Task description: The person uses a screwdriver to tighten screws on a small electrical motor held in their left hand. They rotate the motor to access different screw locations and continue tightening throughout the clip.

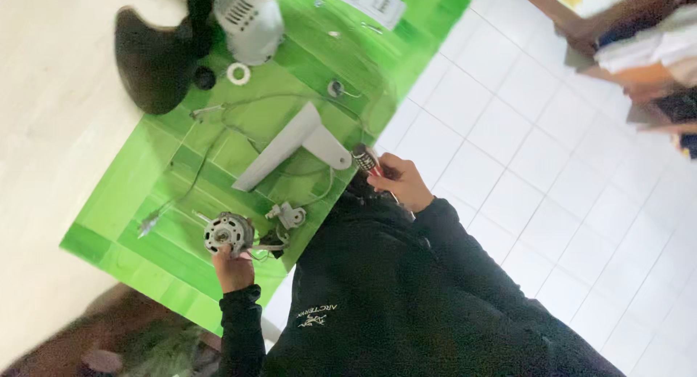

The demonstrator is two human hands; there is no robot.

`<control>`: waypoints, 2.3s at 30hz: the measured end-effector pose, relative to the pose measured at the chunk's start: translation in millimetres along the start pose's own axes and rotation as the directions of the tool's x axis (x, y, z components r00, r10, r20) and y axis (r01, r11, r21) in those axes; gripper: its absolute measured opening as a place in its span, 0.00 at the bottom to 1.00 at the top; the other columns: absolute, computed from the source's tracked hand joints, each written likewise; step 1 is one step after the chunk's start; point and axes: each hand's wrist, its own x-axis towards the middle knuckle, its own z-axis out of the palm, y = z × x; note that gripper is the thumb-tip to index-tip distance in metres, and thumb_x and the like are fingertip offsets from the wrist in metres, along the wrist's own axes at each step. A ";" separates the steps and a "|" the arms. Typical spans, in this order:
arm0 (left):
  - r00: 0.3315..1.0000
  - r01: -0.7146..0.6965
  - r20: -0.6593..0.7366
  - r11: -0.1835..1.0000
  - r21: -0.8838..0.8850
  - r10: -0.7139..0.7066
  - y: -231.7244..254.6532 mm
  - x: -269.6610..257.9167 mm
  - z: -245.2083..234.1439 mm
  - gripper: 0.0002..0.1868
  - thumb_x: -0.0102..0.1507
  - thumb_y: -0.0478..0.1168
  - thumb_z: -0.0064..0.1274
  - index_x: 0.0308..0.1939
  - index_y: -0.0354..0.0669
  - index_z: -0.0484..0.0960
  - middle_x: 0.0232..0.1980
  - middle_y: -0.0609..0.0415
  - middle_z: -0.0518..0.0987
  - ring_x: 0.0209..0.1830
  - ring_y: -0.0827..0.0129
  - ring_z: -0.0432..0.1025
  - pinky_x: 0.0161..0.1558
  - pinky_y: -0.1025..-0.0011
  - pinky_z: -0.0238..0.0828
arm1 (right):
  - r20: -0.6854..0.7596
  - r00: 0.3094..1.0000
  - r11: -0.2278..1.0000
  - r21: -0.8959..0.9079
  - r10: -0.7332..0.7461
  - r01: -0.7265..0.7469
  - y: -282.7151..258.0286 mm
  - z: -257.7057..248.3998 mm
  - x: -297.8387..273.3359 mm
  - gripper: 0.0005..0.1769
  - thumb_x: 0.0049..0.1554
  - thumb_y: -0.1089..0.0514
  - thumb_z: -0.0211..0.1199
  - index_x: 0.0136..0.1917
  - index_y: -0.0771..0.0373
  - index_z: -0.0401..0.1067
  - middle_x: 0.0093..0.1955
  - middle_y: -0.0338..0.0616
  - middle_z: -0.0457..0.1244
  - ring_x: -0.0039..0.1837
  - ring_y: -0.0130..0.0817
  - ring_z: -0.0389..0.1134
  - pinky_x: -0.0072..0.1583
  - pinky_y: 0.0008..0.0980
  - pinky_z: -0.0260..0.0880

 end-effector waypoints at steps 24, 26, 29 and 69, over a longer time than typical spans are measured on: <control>0.963 -0.115 0.264 0.961 0.253 0.046 -2.7 -15.3 39.3 0.40 0.57 0.34 0.60 0.72 0.40 0.62 0.64 0.47 0.74 0.63 0.56 0.73 0.58 0.55 0.76 | -0.171 0.972 0.957 0.212 -0.162 0.197 39.8 53.4 -41.2 0.14 0.59 0.68 0.66 0.59 0.71 0.73 0.53 0.51 0.70 0.57 0.39 0.73 0.60 0.39 0.77; 0.957 -0.183 0.265 0.957 0.223 0.122 -8.4 -17.6 38.6 0.39 0.60 0.34 0.60 0.74 0.38 0.63 0.66 0.46 0.74 0.65 0.55 0.72 0.63 0.55 0.75 | -0.116 0.983 0.964 0.209 -0.141 0.163 37.3 61.4 -34.3 0.16 0.57 0.70 0.67 0.59 0.71 0.72 0.54 0.52 0.70 0.59 0.42 0.73 0.62 0.41 0.77; 0.954 -0.227 0.222 0.968 0.108 0.199 -14.1 -20.5 29.6 0.39 0.60 0.35 0.61 0.73 0.39 0.63 0.67 0.46 0.73 0.66 0.55 0.71 0.65 0.55 0.73 | 0.055 0.978 0.958 0.219 -0.199 0.183 27.0 74.0 -13.5 0.22 0.57 0.72 0.67 0.65 0.70 0.69 0.57 0.51 0.69 0.62 0.44 0.72 0.63 0.44 0.77; 0.807 -0.576 -0.309 0.788 -0.217 0.504 -61.3 -40.8 5.9 0.38 0.64 0.40 0.59 0.75 0.38 0.59 0.65 0.45 0.75 0.61 0.60 0.74 0.61 0.59 0.75 | 0.792 0.467 0.784 0.024 -0.394 0.620 -16.4 270.6 83.5 0.22 0.55 0.69 0.79 0.56 0.68 0.69 0.52 0.47 0.71 0.55 0.30 0.73 0.61 0.33 0.74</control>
